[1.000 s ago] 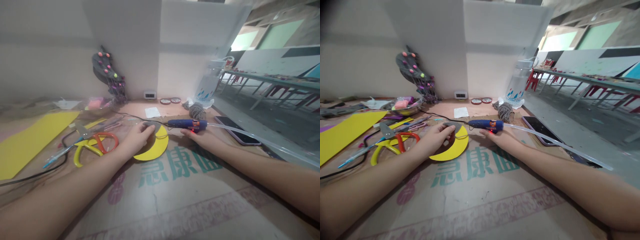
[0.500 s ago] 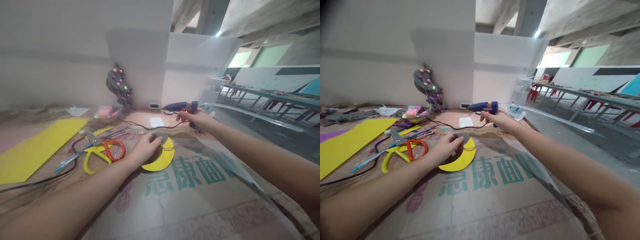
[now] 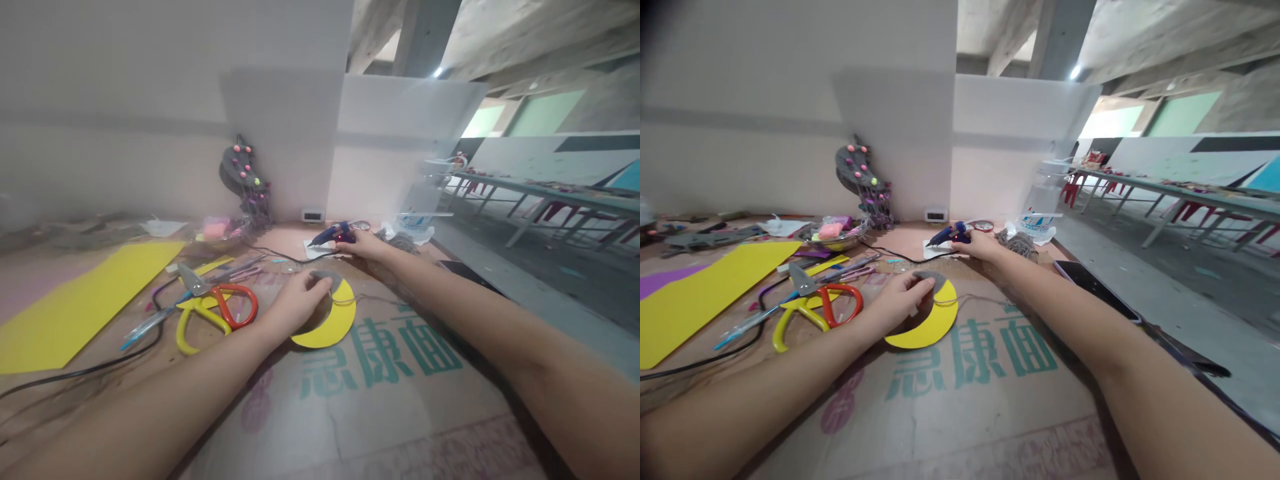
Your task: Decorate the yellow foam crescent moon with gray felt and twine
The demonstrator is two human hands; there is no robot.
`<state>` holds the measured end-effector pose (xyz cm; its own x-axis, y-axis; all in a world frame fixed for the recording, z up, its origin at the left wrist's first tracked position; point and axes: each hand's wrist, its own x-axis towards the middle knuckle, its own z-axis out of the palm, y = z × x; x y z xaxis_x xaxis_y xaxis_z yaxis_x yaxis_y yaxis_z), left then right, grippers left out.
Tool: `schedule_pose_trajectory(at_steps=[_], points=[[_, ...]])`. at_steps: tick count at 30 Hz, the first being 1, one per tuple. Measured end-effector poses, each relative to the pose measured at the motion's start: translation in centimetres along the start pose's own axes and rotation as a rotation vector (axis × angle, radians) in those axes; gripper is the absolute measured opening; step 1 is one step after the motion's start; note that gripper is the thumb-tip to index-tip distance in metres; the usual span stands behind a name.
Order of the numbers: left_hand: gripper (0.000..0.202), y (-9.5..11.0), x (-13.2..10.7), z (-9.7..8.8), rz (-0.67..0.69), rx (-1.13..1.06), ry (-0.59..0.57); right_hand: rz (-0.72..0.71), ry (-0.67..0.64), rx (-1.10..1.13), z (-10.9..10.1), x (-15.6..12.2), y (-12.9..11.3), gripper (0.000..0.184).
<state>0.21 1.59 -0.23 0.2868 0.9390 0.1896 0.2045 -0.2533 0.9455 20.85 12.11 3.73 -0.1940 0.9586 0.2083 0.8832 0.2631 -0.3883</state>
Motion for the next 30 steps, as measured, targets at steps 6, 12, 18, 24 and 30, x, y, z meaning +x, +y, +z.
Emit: schedule_pose_trajectory(at_steps=[6, 12, 18, 24, 30], points=[[0.018, 0.4, -0.2, 0.0, -0.020, -0.014, -0.006, -0.071, 0.084, -0.027, -2.3, -6.0, -0.8, 0.029], [0.020, 0.4, -0.1, -0.1, -0.008, -0.003, 0.010, -0.004, -0.294, 0.500, -2.0, -13.1, -3.8, 0.051], [0.024, -0.1, -0.1, -0.2, -0.026, 0.011, 0.017, 0.081, -0.494, 0.568, -2.0, -13.3, -3.9, 0.052], [0.023, -0.2, 0.0, -0.2, -0.025, 0.066, 0.035, 0.129, -0.356, 0.580, -1.2, -12.8, -2.5, 0.024], [0.024, 0.4, -0.5, -0.2, -0.026, 0.119, -0.031, 0.160, -0.152, 0.568, 0.0, -12.8, -2.2, 0.028]])
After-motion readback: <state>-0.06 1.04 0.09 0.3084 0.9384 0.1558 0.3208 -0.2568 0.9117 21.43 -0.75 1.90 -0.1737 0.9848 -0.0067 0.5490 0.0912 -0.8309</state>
